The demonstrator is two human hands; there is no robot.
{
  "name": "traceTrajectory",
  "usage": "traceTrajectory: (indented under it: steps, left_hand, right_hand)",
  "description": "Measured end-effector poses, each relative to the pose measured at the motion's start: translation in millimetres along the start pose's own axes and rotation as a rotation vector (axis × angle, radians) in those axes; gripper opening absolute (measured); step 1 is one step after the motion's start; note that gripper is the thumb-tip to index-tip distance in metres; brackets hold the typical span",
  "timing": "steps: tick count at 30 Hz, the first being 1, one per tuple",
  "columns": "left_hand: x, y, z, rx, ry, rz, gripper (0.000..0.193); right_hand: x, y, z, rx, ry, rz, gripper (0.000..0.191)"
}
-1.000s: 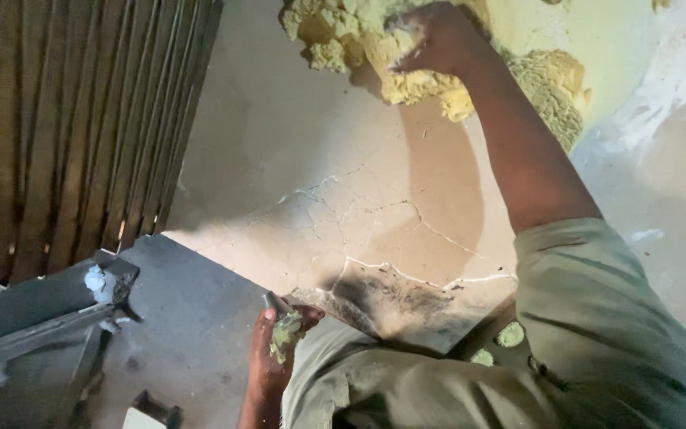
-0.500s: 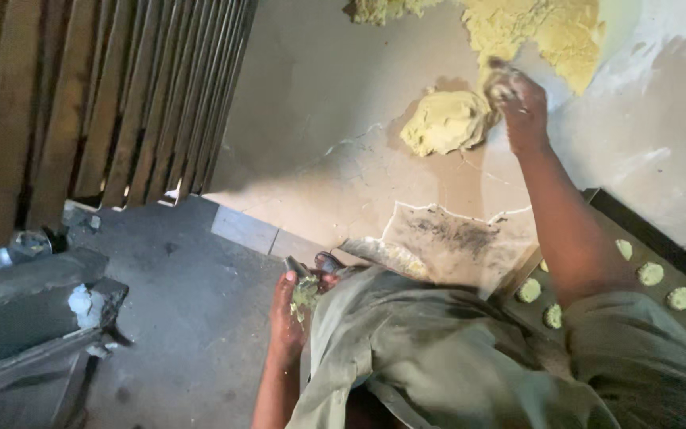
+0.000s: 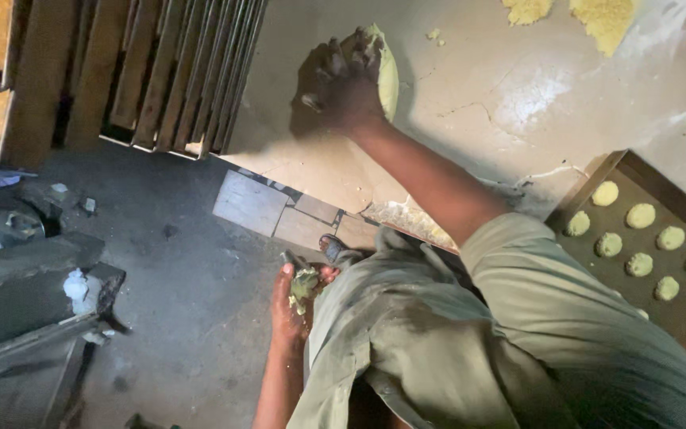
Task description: The person pipes small circular portions of pale dough onto metal baking trays using a piping bag with a star tip. They repeatedly refill the bag from a bulk dough pile on the table and continue filling multiple trays in a production area.
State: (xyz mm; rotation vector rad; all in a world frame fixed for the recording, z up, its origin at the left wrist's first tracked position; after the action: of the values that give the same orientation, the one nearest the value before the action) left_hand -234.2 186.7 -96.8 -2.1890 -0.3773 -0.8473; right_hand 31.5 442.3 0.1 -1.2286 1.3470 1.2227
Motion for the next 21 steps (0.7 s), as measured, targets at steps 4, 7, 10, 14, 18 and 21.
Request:
traceTrajectory:
  steps: [4,7,10,14,18,21]
  left_hand:
    - [-7.9,5.5,5.5,-0.067,-0.007,-0.052,0.042]
    - [-7.9,-2.9,14.3,-0.032,0.031,-0.011,0.044]
    - [0.1,-11.5,29.4,0.0,0.052,-0.021,0.048]
    - [20.8,-13.7,46.1,0.063,0.005,-0.023,0.047]
    - [43.9,-0.3,46.9,0.116,-0.133,-0.064,0.046]
    - [66.1,10.5,40.3,0.134,-0.13,-0.052,0.049]
  right_hand:
    - [-0.7,-76.2,-54.1,-0.101,0.129,0.107,0.079]
    - [-8.0,-163.1,-111.2,0.077,-0.133,0.465,0.069]
    - [8.4,-204.9,-148.5,0.138,-0.317,0.836,0.072]
    - [33.8,-188.7,-114.3,0.088,-0.367,0.554,0.117]
    - [21.1,-173.4,-3.0,-0.102,-0.28,0.285,0.111]
    - [9.0,-149.9,87.6,-0.28,0.176,0.144,0.09]
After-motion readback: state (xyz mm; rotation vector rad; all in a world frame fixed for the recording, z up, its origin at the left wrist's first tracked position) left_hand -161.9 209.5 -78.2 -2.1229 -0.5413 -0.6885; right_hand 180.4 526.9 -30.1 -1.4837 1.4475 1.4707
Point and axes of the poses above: each hand's wrist, its own z-axis towards the middle knuckle, its own x-axis out of the palm, y = z × x, the point moved 6 cm from there along z, towards the middle knuckle, and after that the axes turned 13 degrees about y, right-handed, at the moved point
